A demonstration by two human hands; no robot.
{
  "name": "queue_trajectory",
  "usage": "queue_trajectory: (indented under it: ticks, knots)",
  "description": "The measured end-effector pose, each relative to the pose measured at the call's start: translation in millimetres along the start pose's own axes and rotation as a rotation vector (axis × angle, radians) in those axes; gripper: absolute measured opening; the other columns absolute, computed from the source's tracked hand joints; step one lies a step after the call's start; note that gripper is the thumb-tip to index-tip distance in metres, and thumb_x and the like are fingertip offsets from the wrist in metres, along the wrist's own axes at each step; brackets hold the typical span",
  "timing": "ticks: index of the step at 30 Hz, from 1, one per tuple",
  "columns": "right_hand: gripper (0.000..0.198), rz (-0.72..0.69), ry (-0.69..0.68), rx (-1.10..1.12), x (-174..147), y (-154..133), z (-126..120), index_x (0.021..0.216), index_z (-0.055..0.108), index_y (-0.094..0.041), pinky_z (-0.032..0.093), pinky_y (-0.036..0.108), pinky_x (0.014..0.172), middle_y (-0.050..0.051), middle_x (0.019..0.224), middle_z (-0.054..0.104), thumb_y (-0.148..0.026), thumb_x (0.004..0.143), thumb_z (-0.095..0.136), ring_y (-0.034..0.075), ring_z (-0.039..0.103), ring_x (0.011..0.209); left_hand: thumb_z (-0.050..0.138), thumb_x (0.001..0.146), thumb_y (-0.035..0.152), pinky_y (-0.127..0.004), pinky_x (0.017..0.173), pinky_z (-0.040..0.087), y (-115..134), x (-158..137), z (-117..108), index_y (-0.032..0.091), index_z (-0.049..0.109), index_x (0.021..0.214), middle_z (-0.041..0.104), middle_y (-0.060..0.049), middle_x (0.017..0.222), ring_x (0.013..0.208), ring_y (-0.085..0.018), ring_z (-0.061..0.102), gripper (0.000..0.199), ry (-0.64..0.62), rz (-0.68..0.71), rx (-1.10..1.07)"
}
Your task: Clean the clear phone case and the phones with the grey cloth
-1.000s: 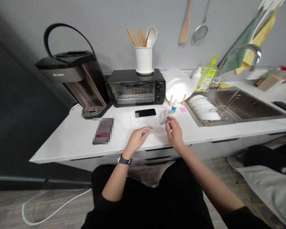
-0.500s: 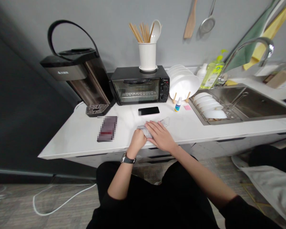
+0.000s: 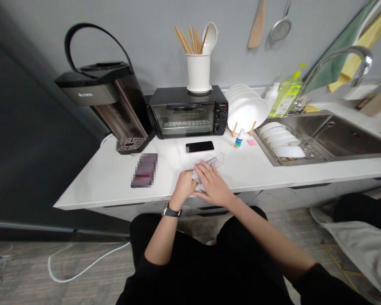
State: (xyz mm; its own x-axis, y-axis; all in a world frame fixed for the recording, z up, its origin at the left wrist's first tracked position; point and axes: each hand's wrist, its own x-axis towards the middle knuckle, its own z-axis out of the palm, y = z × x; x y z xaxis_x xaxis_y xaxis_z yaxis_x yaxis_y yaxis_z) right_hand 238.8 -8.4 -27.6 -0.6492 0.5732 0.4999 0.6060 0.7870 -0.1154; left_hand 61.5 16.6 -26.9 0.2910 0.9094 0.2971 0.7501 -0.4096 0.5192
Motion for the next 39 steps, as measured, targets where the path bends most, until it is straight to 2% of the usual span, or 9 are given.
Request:
queue_trajectory:
  ticks: [6, 9, 15, 19, 24, 27, 34, 37, 39]
  knots:
    - [0.077, 0.311, 0.139, -0.084, -9, 47, -17, 0.161, 0.032, -0.006, 0.022, 0.066, 0.126, 0.024, 0.157, 0.048, -0.06, 0.106, 0.038, 0.038, 0.031, 0.156, 0.048, 0.105, 0.024, -0.028, 0.089, 0.054, 11, -2, -2, 0.021, 0.078, 0.115, 0.081, -0.008, 0.115, 0.103, -0.024, 0.076, 0.032, -0.002, 0.06, -0.113]
    - [0.082, 0.389, 0.205, -0.073, -4, 39, -13, 0.157, 0.037, -0.002, 0.024, 0.068, 0.125, 0.028, 0.155, 0.048, -0.063, 0.103, 0.042, 0.043, 0.025, 0.156, 0.048, 0.105, 0.025, -0.029, 0.091, 0.054, 12, -2, 0, 0.022, 0.077, 0.118, 0.08, -0.009, 0.118, 0.106, -0.024, 0.076, 0.032, -0.005, 0.071, -0.11]
    - [0.086, 0.079, 0.062, 0.066, 7, -15, 4, 0.161, 0.031, -0.004, 0.025, 0.063, 0.127, 0.024, 0.159, 0.045, -0.066, 0.102, 0.045, 0.038, 0.024, 0.158, 0.056, 0.08, 0.002, -0.029, 0.07, 0.053, -3, 2, 6, 0.014, 0.077, 0.088, 0.079, -0.012, 0.081, 0.073, -0.024, 0.073, 0.025, -0.016, -0.002, 0.036]
    - [0.08, 0.022, 0.011, 0.013, 1, -2, -4, 0.162, 0.032, -0.009, 0.021, 0.06, 0.129, 0.02, 0.161, 0.045, -0.063, 0.104, 0.042, 0.033, 0.027, 0.158, 0.056, 0.082, 0.004, -0.028, 0.069, 0.052, -2, 0, 5, 0.013, 0.077, 0.086, 0.079, -0.013, 0.081, 0.072, -0.023, 0.073, 0.023, -0.022, -0.013, 0.03]
    - [0.075, 0.305, 0.136, -0.081, -7, 46, -18, 0.158, 0.037, -0.007, 0.022, 0.063, 0.127, 0.023, 0.156, 0.05, -0.061, 0.106, 0.038, 0.037, 0.033, 0.155, 0.048, 0.104, 0.022, -0.029, 0.087, 0.054, 9, -3, -1, 0.022, 0.078, 0.118, 0.081, -0.01, 0.113, 0.1, -0.024, 0.077, 0.034, -0.016, 0.032, -0.08]
    - [0.078, 0.407, 0.204, -0.107, -7, 48, -15, 0.154, 0.04, -0.004, 0.022, 0.067, 0.126, 0.026, 0.153, 0.049, -0.064, 0.104, 0.04, 0.042, 0.029, 0.155, 0.047, 0.107, 0.029, -0.03, 0.091, 0.054, 11, -3, -1, 0.025, 0.075, 0.128, 0.078, -0.008, 0.125, 0.11, -0.024, 0.076, 0.035, -0.015, 0.055, -0.135]
    - [0.092, 0.047, 0.018, 0.028, 0, -11, 0, 0.162, 0.026, -0.002, 0.02, 0.061, 0.13, 0.024, 0.164, 0.04, -0.069, 0.101, 0.043, 0.036, 0.02, 0.16, 0.058, 0.086, 0.005, -0.028, 0.066, 0.049, -2, -1, 4, 0.013, 0.078, 0.083, 0.079, -0.012, 0.078, 0.07, -0.024, 0.073, 0.021, -0.036, 0.008, 0.003]
    - [0.085, -0.057, -0.022, 0.035, -1, -2, -4, 0.164, 0.027, -0.007, 0.021, 0.055, 0.131, 0.019, 0.165, 0.042, -0.066, 0.104, 0.04, 0.032, 0.027, 0.158, 0.057, 0.086, 0.005, -0.028, 0.064, 0.049, -2, -2, 3, 0.013, 0.076, 0.078, 0.078, -0.012, 0.076, 0.068, -0.024, 0.073, 0.022, -0.043, 0.008, 0.003]
    - [0.083, -0.005, -0.005, 0.007, -3, 16, -9, 0.165, 0.026, -0.008, 0.022, 0.055, 0.13, 0.019, 0.164, 0.043, -0.063, 0.105, 0.04, 0.031, 0.03, 0.157, 0.056, 0.089, 0.007, -0.029, 0.069, 0.051, 1, -3, 2, 0.013, 0.078, 0.085, 0.08, -0.012, 0.085, 0.076, -0.025, 0.075, 0.023, -0.032, 0.005, -0.001]
